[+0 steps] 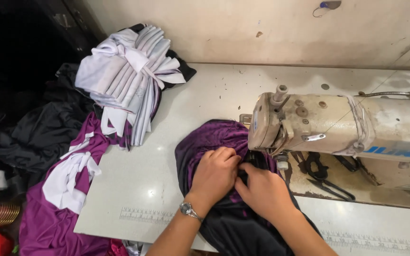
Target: Trimming loose threads from a pair of athletic shorts and inspecting the seams at a sewing workstation.
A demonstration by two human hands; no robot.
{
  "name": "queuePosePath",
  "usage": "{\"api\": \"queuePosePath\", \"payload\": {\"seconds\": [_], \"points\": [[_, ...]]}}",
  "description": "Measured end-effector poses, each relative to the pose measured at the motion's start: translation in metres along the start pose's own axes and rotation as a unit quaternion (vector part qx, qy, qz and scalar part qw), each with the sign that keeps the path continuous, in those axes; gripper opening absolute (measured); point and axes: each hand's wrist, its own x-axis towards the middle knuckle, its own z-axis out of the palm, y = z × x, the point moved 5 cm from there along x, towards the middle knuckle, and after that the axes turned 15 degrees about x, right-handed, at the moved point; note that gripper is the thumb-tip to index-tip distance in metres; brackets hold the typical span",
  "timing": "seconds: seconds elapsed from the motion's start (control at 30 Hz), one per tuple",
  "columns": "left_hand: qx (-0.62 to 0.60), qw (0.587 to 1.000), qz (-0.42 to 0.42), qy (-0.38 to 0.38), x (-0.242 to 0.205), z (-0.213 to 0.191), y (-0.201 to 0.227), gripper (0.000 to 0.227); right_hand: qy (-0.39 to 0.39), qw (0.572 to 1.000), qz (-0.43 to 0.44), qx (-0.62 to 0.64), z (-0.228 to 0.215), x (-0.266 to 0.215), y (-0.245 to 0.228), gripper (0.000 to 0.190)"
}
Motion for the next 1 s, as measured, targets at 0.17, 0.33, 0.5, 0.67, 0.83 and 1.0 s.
{"api": "queuePosePath", "payload": {"seconds": [0.17, 0.33, 0.5, 0.67, 0.83, 1.0], "points": [[0.059, 0.992, -0.055, -0.101, 0.007, 0.041, 0.001, 0.056, -0.016, 0.996, 0.077, -0.039, -0.018, 0.000, 0.029, 0.035], [0.023, 0.992, -0.014, -0.121, 0.023, 0.060, 0.004, 0.062, 0.173, 0.962, -0.145, -0.156, -0.029, 0.023, 0.078, 0.034], [-0.013, 0.991, 0.001, -0.130, 0.024, 0.041, 0.010, 0.059, 0.201, 0.908, -0.352, -0.111, -0.060, 0.016, 0.058, 0.041], [-0.048, 0.987, -0.011, -0.155, 0.005, 0.042, 0.010, 0.038, -0.043, 0.979, -0.127, -0.151, -0.063, 0.020, 0.063, 0.063], [-0.080, 0.989, -0.016, -0.124, 0.020, 0.019, 0.011, 0.022, -0.226, 0.950, 0.132, -0.172, -0.026, 0.057, 0.177, 0.049], [-0.109, 0.991, -0.034, -0.071, 0.024, 0.014, 0.007, 0.011, -0.134, 0.968, 0.210, -0.003, -0.035, 0.054, 0.163, 0.058]]}}
